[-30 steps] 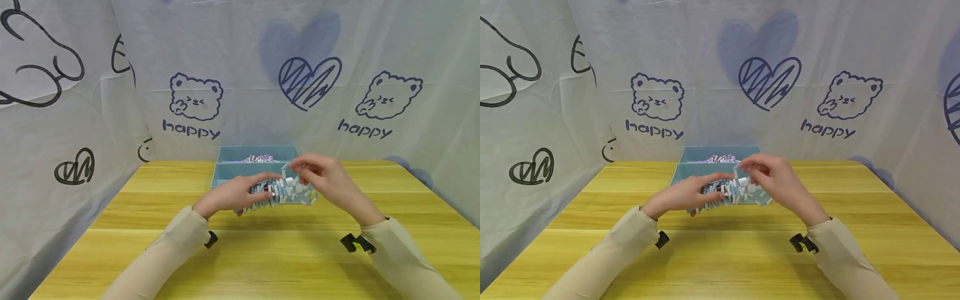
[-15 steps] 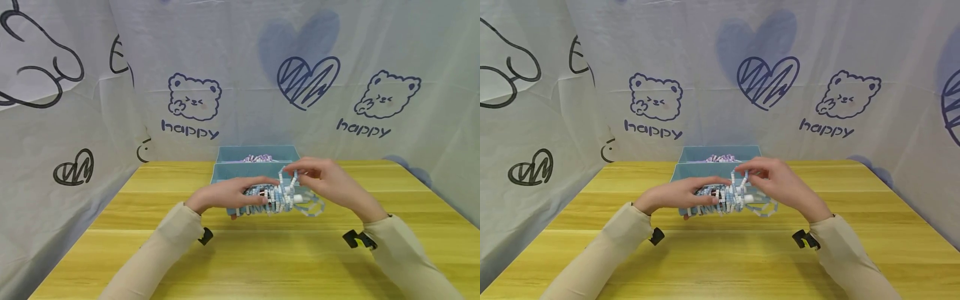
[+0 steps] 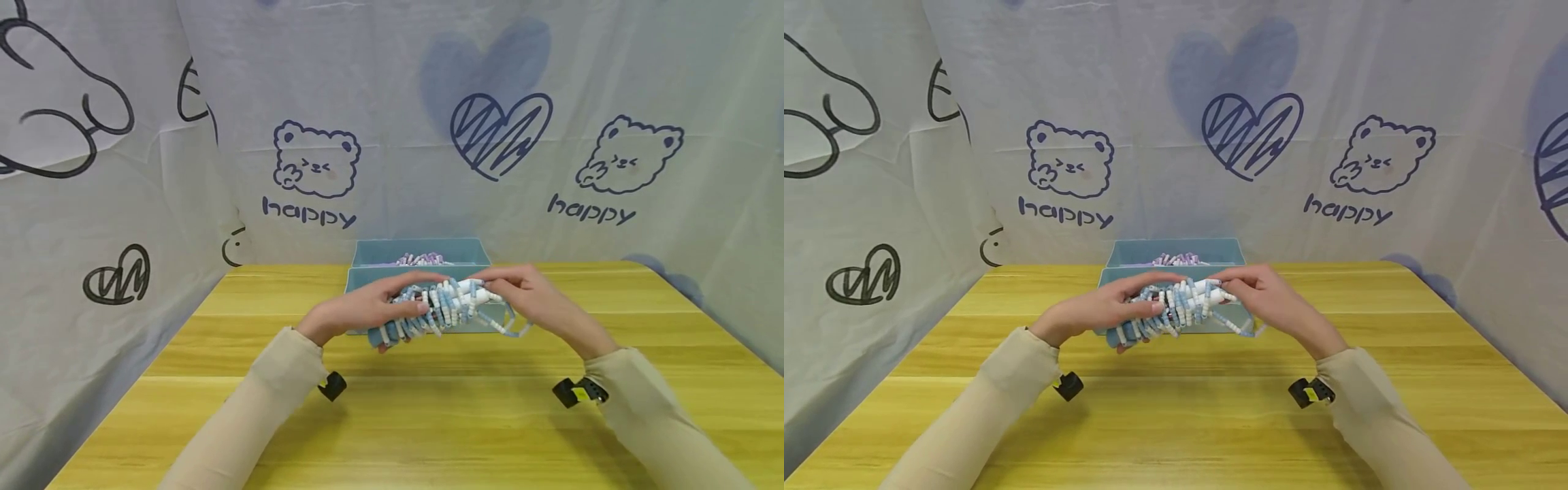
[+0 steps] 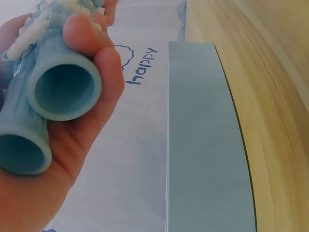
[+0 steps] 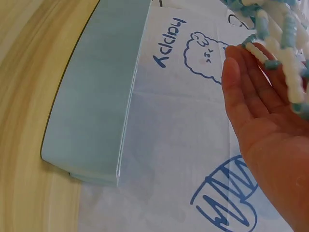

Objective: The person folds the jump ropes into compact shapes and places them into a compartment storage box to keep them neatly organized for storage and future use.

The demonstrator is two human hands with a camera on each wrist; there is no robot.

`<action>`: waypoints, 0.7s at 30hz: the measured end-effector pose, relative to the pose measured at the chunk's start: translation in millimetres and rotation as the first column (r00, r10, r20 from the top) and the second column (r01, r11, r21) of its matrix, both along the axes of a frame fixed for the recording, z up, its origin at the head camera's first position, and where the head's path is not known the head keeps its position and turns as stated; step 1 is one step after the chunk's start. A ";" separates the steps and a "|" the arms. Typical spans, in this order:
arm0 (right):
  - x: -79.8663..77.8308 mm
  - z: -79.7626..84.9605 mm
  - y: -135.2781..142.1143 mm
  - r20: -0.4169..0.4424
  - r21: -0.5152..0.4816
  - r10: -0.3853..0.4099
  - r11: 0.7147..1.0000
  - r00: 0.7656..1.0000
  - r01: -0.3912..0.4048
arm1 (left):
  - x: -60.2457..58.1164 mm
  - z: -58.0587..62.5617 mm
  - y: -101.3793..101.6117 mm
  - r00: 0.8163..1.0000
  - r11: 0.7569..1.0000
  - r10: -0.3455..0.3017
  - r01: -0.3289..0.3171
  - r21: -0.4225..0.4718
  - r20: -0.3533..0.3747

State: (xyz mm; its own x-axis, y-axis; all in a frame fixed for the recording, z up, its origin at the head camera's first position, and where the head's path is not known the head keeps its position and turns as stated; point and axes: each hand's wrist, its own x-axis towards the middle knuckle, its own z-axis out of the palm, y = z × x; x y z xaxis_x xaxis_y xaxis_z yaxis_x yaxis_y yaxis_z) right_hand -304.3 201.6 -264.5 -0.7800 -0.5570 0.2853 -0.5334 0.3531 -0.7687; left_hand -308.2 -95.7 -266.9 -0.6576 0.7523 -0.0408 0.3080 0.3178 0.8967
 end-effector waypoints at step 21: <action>-1.0 -3.3 -7.1 0.237 -0.281 0.070 0.960 0.969 0.000 | -3.4 -1.6 6.7 0.993 0.988 0.106 -0.112 0.102 0.056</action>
State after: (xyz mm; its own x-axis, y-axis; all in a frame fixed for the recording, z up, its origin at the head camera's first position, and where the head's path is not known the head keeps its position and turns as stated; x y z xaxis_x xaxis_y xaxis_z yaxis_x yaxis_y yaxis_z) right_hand -305.3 194.5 -267.8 -0.8260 -0.5114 0.2369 -0.3269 0.0921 -0.9406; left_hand -311.6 -89.0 -268.5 -0.7349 0.6782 -0.0005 0.2301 0.2501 0.9405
